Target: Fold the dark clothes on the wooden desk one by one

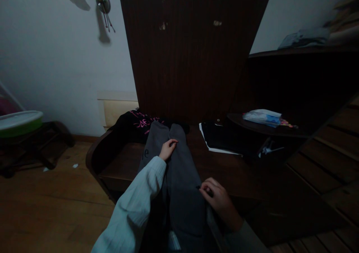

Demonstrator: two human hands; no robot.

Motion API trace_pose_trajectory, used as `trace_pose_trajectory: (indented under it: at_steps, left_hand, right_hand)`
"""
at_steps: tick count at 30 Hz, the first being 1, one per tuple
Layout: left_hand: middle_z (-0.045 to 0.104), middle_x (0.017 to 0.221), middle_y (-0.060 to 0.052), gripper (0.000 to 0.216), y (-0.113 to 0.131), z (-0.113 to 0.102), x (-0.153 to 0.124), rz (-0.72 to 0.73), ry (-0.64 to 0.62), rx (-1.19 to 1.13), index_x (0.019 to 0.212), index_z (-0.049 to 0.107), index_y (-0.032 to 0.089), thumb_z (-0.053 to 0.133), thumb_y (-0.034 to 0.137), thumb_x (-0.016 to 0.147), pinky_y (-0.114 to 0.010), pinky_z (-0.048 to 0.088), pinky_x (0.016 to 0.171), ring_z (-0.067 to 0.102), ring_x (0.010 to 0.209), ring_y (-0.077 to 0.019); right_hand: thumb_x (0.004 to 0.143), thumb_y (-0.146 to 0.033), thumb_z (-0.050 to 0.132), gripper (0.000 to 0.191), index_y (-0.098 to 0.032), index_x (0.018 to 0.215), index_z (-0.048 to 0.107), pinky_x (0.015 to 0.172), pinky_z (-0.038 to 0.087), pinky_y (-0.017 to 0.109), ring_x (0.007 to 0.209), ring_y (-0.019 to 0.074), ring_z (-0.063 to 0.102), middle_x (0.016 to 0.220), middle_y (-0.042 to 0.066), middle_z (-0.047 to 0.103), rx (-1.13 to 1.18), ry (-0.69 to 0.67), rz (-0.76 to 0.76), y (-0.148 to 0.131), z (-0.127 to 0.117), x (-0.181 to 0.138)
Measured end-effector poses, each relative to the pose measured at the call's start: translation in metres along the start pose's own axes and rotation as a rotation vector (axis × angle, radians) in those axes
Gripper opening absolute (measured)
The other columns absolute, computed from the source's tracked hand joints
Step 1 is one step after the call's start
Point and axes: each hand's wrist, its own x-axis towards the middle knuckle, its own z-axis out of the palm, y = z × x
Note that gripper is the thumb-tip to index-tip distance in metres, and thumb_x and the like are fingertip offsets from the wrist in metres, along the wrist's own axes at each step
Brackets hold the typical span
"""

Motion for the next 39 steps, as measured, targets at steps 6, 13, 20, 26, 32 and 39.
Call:
trace_pose_trajectory:
  at_steps: [6, 13, 20, 26, 32, 39]
  left_hand:
    - [0.066, 0.091, -0.002, 0.019, -0.002, 0.0, 0.001, -0.001, -0.007, -0.039, 0.082, 0.063, 0.017, 0.047, 0.016, 0.073, -0.028, 0.042, 0.086, 0.058, 0.09, -0.0153]
    - [0.066, 0.089, -0.002, 0.018, -0.004, 0.001, 0.002, -0.008, -0.012, -0.047, 0.08, 0.064, 0.017, 0.047, 0.015, 0.072, -0.029, 0.042, 0.087, 0.058, 0.09, -0.0158]
    - [0.066, 0.089, -0.003, 0.017, -0.006, 0.001, 0.003, -0.013, 0.0, -0.089, 0.079, 0.063, 0.017, 0.048, 0.015, 0.072, -0.029, 0.042, 0.086, 0.059, 0.089, -0.0161]
    - [0.066, 0.089, -0.003, 0.017, -0.006, 0.0, 0.004, -0.03, -0.003, -0.105, 0.08, 0.064, 0.017, 0.049, 0.018, 0.073, -0.028, 0.042, 0.085, 0.059, 0.089, -0.0155]
    - [0.066, 0.092, -0.002, 0.018, -0.001, -0.001, 0.003, -0.02, -0.01, -0.08, 0.082, 0.064, 0.017, 0.049, 0.017, 0.073, -0.029, 0.041, 0.088, 0.058, 0.091, -0.0152]
    - [0.062, 0.107, -0.004, 0.028, -0.007, 0.001, 0.003, -0.043, 0.012, -0.111, 0.097, 0.062, 0.017, 0.045, 0.014, 0.074, -0.031, 0.038, 0.093, 0.055, 0.102, -0.016]
  right_hand:
    - [0.075, -0.018, 0.048, 0.01, -0.019, 0.067, 0.054, 0.058, 0.042, 0.023, 0.062, 0.0128, 0.052, 0.068, 0.001, 0.054, -0.018, -0.045, 0.005, -0.005, -0.006, 0.001]
    - [0.066, -0.008, 0.044, 0.013, -0.018, 0.065, 0.053, 0.051, 0.039, 0.019, 0.053, 0.009, 0.05, 0.066, 0.0, 0.052, -0.068, -0.074, -0.07, -0.006, -0.004, 0.005]
    - [0.062, -0.005, 0.044, 0.015, -0.018, 0.061, 0.05, 0.048, 0.037, 0.017, 0.049, 0.007, 0.047, 0.063, -0.002, 0.049, -0.065, -0.067, -0.085, -0.006, -0.004, 0.009]
    - [0.063, -0.007, 0.043, 0.013, -0.018, 0.061, 0.05, 0.048, 0.036, 0.018, 0.051, 0.0075, 0.048, 0.063, -0.002, 0.048, -0.045, -0.072, -0.056, -0.002, -0.009, 0.009]
    - [0.062, -0.01, 0.043, 0.012, -0.019, 0.059, 0.048, 0.052, 0.038, 0.02, 0.054, 0.0094, 0.048, 0.063, -0.002, 0.048, -0.033, -0.085, 0.049, -0.01, -0.018, 0.008]
    - [0.074, -0.031, 0.05, 0.017, -0.018, 0.084, 0.051, 0.05, 0.042, 0.023, 0.056, 0.012, 0.052, 0.067, 0.0, 0.054, 0.212, -0.009, 0.201, -0.01, -0.011, 0.026]
